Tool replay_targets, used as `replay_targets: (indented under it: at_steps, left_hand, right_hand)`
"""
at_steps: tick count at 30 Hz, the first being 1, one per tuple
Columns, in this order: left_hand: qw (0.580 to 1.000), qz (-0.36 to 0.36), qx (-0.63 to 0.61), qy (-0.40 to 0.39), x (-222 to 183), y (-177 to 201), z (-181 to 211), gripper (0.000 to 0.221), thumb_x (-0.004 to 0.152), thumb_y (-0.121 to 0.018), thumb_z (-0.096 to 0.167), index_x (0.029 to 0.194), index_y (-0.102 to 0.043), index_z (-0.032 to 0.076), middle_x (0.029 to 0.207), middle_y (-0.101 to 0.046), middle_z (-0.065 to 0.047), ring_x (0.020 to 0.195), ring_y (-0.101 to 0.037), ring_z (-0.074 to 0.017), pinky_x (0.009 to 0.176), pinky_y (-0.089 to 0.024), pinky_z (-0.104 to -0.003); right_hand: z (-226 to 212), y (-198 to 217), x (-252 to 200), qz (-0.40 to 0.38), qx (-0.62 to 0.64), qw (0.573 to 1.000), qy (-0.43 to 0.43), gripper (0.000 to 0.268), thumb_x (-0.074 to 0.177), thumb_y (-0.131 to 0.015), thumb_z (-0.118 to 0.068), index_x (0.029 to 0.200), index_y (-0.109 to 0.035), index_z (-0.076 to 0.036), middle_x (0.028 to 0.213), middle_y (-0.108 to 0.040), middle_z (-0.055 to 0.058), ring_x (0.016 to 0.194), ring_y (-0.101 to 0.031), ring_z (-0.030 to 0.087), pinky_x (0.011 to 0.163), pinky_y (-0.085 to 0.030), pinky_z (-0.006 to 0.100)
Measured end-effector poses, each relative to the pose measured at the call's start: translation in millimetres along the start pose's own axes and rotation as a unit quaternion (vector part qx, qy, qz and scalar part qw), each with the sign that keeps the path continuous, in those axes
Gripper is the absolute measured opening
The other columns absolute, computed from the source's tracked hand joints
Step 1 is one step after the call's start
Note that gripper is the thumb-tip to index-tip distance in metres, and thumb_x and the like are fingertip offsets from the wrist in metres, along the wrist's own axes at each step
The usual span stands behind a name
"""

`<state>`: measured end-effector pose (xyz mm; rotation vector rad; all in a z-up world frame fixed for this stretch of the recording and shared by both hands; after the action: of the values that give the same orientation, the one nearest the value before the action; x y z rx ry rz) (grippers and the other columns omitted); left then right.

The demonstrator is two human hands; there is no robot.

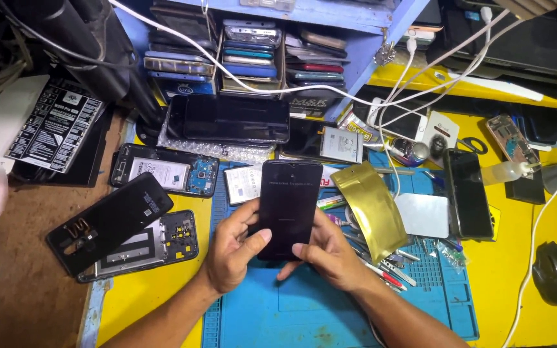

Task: Disassembling and reassembling a mobile phone, specifically focusing on the screen and internal frame components.

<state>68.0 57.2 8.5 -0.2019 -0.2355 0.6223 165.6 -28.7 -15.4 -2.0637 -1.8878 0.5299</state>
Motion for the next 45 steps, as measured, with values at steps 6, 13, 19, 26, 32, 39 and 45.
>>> replay_targets:
  at_steps: [6,13,19,26,32,39,45]
  left_hand:
    - [1.000,0.007,0.012,-0.001,0,1,-1,0.050,0.093,-0.056,0.020,0.137,-0.056,-0.005,0.126,-0.071,-0.019,0.118,-0.068,-0.0255,0.104,-0.053,-0.034]
    - [1.000,0.006,0.012,-0.001,0,1,0,0.050,0.093,-0.056,0.020,0.136,-0.057,-0.005,0.127,-0.071,-0.019,0.119,-0.068,-0.0257,0.104,-0.053,-0.034]
    - [1.000,0.005,0.008,-0.002,0,1,0,0.049,0.094,-0.055,0.020,0.136,-0.056,-0.006,0.125,-0.072,-0.020,0.118,-0.069,-0.0261,0.103,-0.054,-0.035]
    - [1.000,0.004,0.012,-0.004,0,1,1,0.048,0.095,-0.055,0.021,0.135,-0.057,-0.005,0.126,-0.071,-0.019,0.118,-0.069,-0.0260,0.103,-0.054,-0.035]
    - [1.000,0.009,0.021,-0.002,1,2,-3,0.049,0.094,-0.055,0.021,0.136,-0.057,-0.005,0.127,-0.072,-0.019,0.119,-0.069,-0.0254,0.104,-0.054,-0.034]
    - [0.999,0.034,0.039,-0.002,-3,8,-13,0.049,0.095,-0.060,0.023,0.139,-0.058,0.001,0.133,-0.068,-0.014,0.121,-0.065,-0.0236,0.107,-0.051,-0.037]
    - [0.997,0.040,0.058,-0.004,-3,9,-17,0.047,0.096,-0.061,0.028,0.137,-0.060,0.006,0.134,-0.067,-0.008,0.125,-0.062,-0.0195,0.114,-0.047,-0.039]
  right_hand:
    - [1,0,0,-0.001,0.000,1.000,0.004,0.061,0.095,-0.059,0.000,0.150,-0.034,-0.002,0.132,-0.058,0.020,0.112,-0.064,0.035,0.069,-0.070,0.052]
    - [0,1,0,-0.001,0.001,1.000,0.007,0.059,0.095,-0.060,0.000,0.149,-0.036,-0.002,0.129,-0.059,0.020,0.110,-0.065,0.036,0.068,-0.070,0.052]
    - [0,1,0,-0.001,0.003,1.000,0.008,0.060,0.095,-0.061,-0.001,0.149,-0.034,-0.002,0.133,-0.056,0.019,0.112,-0.064,0.037,0.068,-0.070,0.052]
    - [0,1,0,-0.002,0.000,1.000,0.012,0.057,0.096,-0.061,-0.003,0.147,-0.037,-0.002,0.131,-0.058,0.020,0.109,-0.065,0.036,0.068,-0.070,0.053]
    - [2,3,-2,-0.006,0.006,1.000,0.017,0.053,0.096,-0.060,-0.002,0.144,-0.038,-0.001,0.131,-0.058,0.019,0.108,-0.066,0.037,0.067,-0.070,0.053]
    - [7,8,-1,0.007,0.039,0.999,0.036,0.058,0.092,-0.067,-0.004,0.144,-0.042,0.001,0.131,-0.064,0.029,0.107,-0.072,0.044,0.063,-0.072,0.053]
    - [5,10,-1,0.018,0.023,0.999,0.045,0.056,0.091,-0.065,-0.005,0.143,-0.044,0.001,0.127,-0.068,0.027,0.101,-0.074,0.041,0.060,-0.075,0.053]
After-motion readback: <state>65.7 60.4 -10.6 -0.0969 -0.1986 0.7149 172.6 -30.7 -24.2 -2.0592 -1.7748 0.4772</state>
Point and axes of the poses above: each hand's wrist, its own x-axis towards the middle knuckle, its own y-axis out of the back of the hand, z = x × y, the point moved 9 cm from there along x, towards the middle knuckle
